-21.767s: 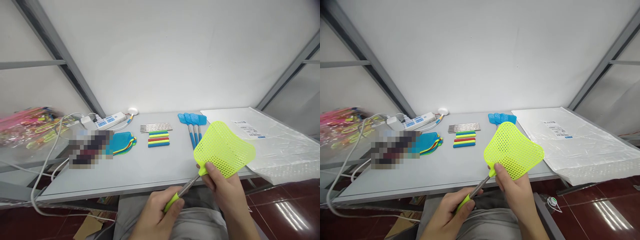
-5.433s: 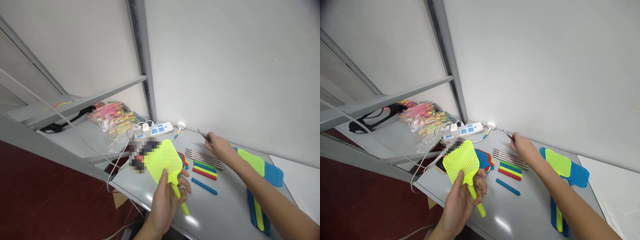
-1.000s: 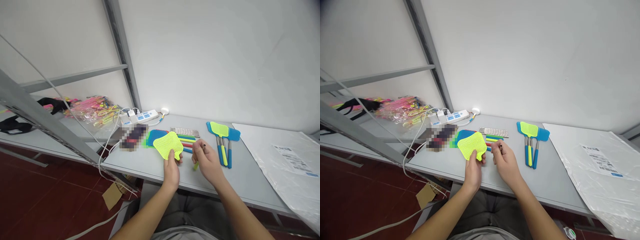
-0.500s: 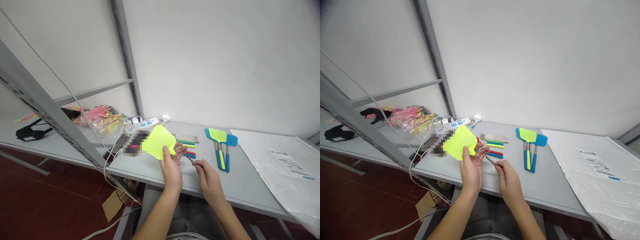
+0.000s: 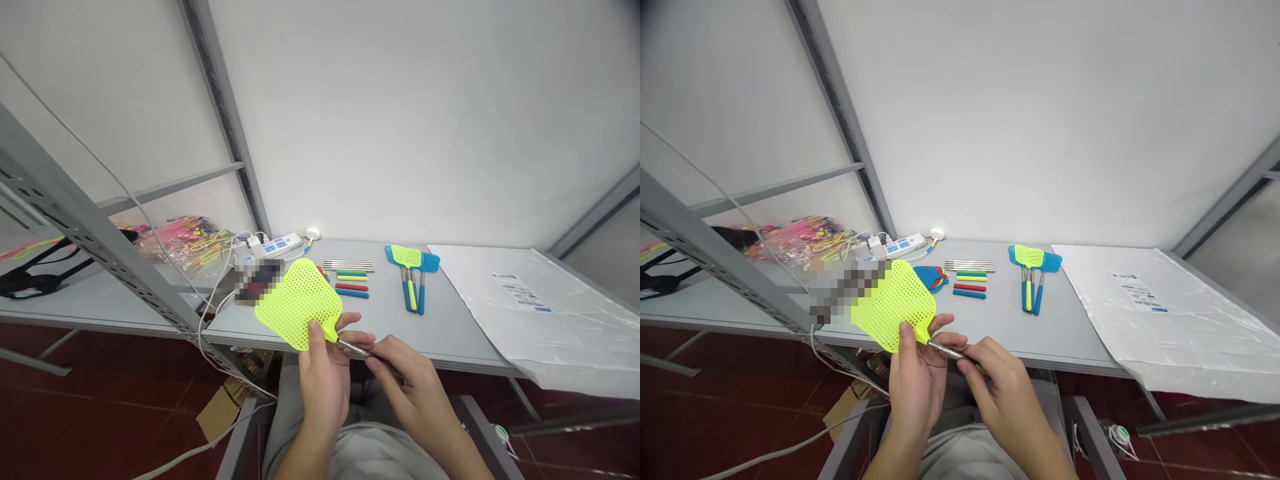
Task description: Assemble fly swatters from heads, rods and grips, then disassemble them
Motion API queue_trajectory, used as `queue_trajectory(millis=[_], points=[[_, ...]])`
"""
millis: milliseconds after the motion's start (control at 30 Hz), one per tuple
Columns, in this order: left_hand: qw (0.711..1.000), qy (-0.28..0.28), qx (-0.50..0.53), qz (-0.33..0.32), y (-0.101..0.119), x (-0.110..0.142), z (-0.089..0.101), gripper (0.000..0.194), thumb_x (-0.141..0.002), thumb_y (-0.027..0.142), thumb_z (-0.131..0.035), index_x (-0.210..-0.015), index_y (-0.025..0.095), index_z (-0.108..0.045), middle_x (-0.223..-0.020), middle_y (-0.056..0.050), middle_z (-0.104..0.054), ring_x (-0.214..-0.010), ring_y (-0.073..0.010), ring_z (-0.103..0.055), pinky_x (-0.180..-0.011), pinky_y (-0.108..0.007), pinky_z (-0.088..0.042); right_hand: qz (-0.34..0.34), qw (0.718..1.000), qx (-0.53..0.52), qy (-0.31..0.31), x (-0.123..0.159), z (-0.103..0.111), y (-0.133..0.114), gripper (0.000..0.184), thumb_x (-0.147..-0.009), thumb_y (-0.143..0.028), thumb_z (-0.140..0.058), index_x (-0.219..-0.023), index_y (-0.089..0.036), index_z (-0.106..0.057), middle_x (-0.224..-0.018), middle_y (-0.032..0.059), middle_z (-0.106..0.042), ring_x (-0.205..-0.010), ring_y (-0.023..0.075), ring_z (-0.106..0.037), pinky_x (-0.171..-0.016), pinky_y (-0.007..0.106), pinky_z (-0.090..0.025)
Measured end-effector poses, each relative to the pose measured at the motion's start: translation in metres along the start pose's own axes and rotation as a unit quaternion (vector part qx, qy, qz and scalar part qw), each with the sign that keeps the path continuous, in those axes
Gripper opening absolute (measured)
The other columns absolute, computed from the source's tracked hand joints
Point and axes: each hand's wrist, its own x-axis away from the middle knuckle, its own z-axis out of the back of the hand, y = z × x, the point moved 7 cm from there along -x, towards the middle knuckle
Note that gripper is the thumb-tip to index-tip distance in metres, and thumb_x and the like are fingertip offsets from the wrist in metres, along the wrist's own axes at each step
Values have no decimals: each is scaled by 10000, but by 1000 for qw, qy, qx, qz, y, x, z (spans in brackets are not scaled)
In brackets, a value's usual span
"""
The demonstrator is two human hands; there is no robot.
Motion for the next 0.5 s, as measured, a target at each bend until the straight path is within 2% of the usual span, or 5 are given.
queue_trajectory(millis=[167,367,500], points=[[1000,11,22,19,-5,12,7,521,-854,615,-565,-825,111,-692,-782,-114,-732,-677,-225,-718,-684,-343,-574,-7,1000,-2,-3,7,3,0,183,-976,-240,-470,-1064,-241,-631,-849,31,-595,-769,162,-563,-681,273,-431],[1000,-11,22,17,0,13,4,528,-853,628,-556,-809,119,-689,-767,-104,-733,-617,-220,-706,-608,-333,-559,-11,1000,-12,-14,10,2,-3,196,-970,-246,-492,-1090,-255,-647,-832,19,-594,-755,153,-566,-669,263,-431],[1000,-2,15,7,-1,16,5,418,-866,563,-594,-950,160,-664,-759,-67,-732,-676,-211,-716,-687,-337,-561,-28,999,-21,-7,11,3,-4,174,-974,-257,-480,-1020,-244,-647,-833,20,-612,-755,154,-579,-682,265,-442]])
